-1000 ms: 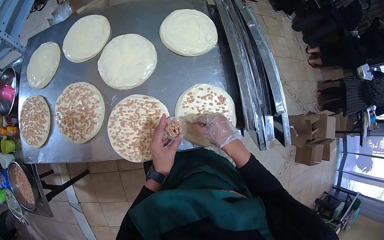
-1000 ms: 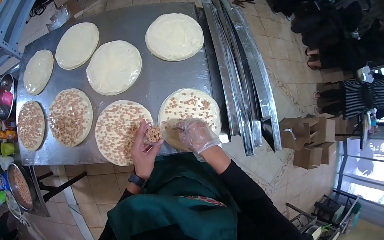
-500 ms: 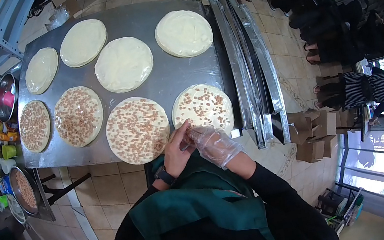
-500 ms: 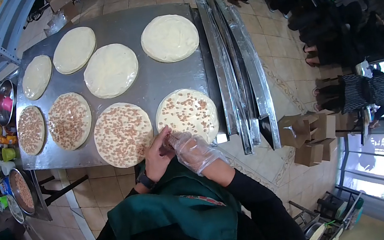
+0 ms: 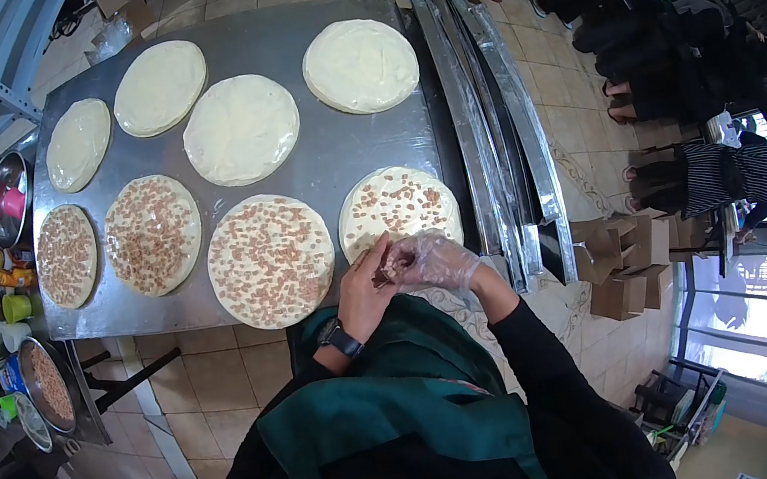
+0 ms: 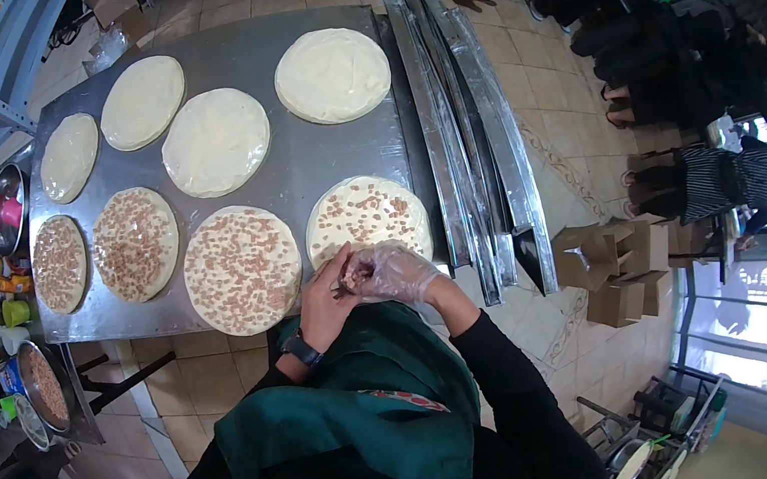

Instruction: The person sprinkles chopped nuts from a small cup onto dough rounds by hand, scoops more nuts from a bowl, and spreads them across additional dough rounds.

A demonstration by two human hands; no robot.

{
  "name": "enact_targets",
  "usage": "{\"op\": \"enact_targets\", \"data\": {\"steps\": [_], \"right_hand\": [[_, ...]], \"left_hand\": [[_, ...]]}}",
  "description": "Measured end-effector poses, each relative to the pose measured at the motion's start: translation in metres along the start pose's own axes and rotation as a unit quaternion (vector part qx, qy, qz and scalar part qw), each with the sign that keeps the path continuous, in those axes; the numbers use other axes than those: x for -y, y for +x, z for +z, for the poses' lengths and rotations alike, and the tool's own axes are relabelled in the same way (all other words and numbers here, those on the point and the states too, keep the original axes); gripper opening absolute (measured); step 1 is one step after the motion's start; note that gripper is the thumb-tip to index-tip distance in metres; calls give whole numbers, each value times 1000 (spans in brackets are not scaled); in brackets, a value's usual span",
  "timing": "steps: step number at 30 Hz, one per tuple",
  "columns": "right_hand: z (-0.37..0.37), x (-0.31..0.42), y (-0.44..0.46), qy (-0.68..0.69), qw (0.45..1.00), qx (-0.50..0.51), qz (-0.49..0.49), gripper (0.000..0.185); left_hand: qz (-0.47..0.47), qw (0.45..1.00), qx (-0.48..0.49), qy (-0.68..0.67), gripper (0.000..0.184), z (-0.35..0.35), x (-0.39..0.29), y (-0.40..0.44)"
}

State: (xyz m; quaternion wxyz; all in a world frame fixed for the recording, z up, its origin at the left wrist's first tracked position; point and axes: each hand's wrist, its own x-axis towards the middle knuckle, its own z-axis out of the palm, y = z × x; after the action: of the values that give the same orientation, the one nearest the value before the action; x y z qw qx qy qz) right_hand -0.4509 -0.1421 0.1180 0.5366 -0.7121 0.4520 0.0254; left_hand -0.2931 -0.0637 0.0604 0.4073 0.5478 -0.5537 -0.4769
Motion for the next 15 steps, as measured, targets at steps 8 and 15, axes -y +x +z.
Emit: {"op": "enact_targets", "data": {"steps": [8,15], "right_hand": [[-9,-55,-17,256,956,-145,6,18],[13,-55,-23,176,968,-168,55,15]], "left_hand": [[-16,996,-32,-76,70,-6,-5,2],[-43,989,-73,-121,72,-26,-3,-4]]}}
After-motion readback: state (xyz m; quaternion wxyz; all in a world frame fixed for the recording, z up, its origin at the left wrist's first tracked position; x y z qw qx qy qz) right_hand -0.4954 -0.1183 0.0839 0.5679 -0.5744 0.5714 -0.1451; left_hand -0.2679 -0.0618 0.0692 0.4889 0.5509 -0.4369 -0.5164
